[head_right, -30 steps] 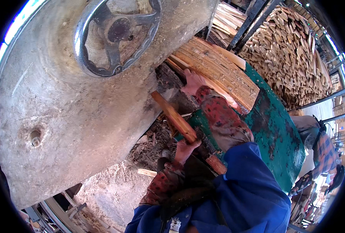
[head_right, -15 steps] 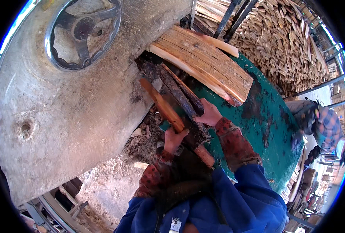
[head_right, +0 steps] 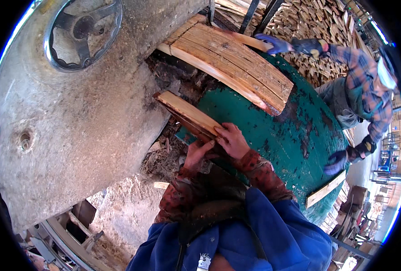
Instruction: The person picks up split wood planks from a green table and stacks them into a wheelbarrow. The person repeatedly gathers planks, carries them to the wheelbarrow, and arranges them inside.
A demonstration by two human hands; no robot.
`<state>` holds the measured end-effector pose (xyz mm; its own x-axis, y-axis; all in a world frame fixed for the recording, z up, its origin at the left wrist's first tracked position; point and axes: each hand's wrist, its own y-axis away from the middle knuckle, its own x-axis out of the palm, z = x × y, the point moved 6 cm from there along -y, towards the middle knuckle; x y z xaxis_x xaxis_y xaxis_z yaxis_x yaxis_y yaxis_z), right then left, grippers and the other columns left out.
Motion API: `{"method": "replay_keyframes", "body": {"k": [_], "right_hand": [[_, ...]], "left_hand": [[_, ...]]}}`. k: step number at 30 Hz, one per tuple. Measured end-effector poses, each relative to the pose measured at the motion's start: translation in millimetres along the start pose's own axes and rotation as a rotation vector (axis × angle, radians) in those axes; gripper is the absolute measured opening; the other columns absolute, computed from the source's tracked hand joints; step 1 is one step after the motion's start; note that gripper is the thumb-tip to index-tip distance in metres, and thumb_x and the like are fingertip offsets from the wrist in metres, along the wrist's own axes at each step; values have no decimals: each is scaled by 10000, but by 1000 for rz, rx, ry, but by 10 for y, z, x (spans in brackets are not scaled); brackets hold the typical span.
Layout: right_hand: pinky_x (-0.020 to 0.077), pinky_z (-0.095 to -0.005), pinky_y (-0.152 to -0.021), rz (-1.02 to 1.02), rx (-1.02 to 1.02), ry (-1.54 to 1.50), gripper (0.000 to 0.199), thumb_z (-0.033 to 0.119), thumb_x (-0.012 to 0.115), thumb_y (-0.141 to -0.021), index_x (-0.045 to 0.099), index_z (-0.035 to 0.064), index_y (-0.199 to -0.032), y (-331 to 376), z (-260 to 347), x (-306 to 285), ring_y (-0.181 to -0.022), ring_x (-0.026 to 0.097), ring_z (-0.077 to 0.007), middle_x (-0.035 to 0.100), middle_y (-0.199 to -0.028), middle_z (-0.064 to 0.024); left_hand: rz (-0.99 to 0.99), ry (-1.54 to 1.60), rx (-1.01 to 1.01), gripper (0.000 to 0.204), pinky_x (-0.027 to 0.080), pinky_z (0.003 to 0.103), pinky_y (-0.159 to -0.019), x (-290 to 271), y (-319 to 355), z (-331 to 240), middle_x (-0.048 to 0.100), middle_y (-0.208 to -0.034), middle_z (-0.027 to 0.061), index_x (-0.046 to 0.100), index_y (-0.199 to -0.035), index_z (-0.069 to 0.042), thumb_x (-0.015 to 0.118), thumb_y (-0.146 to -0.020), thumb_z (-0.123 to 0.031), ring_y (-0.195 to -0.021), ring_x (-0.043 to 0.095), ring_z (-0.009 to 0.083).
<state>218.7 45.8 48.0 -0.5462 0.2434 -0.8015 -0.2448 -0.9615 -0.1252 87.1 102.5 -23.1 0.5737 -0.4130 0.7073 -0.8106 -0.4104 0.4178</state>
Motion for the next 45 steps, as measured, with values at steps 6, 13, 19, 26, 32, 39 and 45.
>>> {"method": "replay_keyframes", "body": {"k": [6,13,19,26,32,39,45], "right_hand": [[458,-460,-950,-33,66,-40,371,138,648,-870,634,55,-1232,46,34,36,-1107,537,-402,553,-1208,-199],[464,-476,-942,-66,76,-60,343,36,628,-834,642,38,-1176,253,219,46,-1090,537,-411,544,-1186,-204],[423,-468,-1023,-19,49,29,442,29,660,-801,582,-2,-1235,405,458,31,-1194,493,-417,511,-1256,-216],[350,-527,-1114,-22,68,50,508,98,697,-784,558,16,-1265,469,520,0,-1285,424,-435,483,-1319,-211],[362,-523,-1099,-79,54,-40,517,67,717,-767,566,15,-1259,501,527,-50,-1285,426,-428,488,-1329,-182],[414,-493,-1053,-123,1,-50,450,37,720,-756,600,-9,-1188,403,594,-67,-1257,455,-410,512,-1299,-179],[459,-476,-992,-87,1,-58,401,70,723,-777,620,4,-1159,399,627,-137,-1192,516,-399,556,-1225,-168]], "left_hand": [[-192,-33,-14,475,625,357,-724,2,-27,-40,687,-1025,116,601,-1185,44,740,-885,-297,-923,693,207],[-389,-285,79,544,563,290,-726,-34,-36,-24,706,-1006,105,662,-1110,69,803,-820,-369,-878,665,142],[-434,-401,142,536,539,287,-741,-118,25,80,707,-1041,105,664,-1111,86,817,-805,-327,-877,657,147],[-494,-286,114,487,536,284,-767,-26,84,52,706,-1037,107,658,-1102,102,816,-801,-247,-891,652,140],[-543,-281,137,478,534,299,-773,-216,82,174,710,-1024,123,662,-1074,132,801,-806,-238,-897,653,142],[-557,-314,125,494,532,305,-770,-384,39,112,718,-980,113,682,-1045,132,801,-804,-283,-870,645,137],[-476,-274,221,501,528,303,-772,-235,89,-35,704,-1023,126,654,-1080,145,802,-809,-250,-877,640,143]]}}
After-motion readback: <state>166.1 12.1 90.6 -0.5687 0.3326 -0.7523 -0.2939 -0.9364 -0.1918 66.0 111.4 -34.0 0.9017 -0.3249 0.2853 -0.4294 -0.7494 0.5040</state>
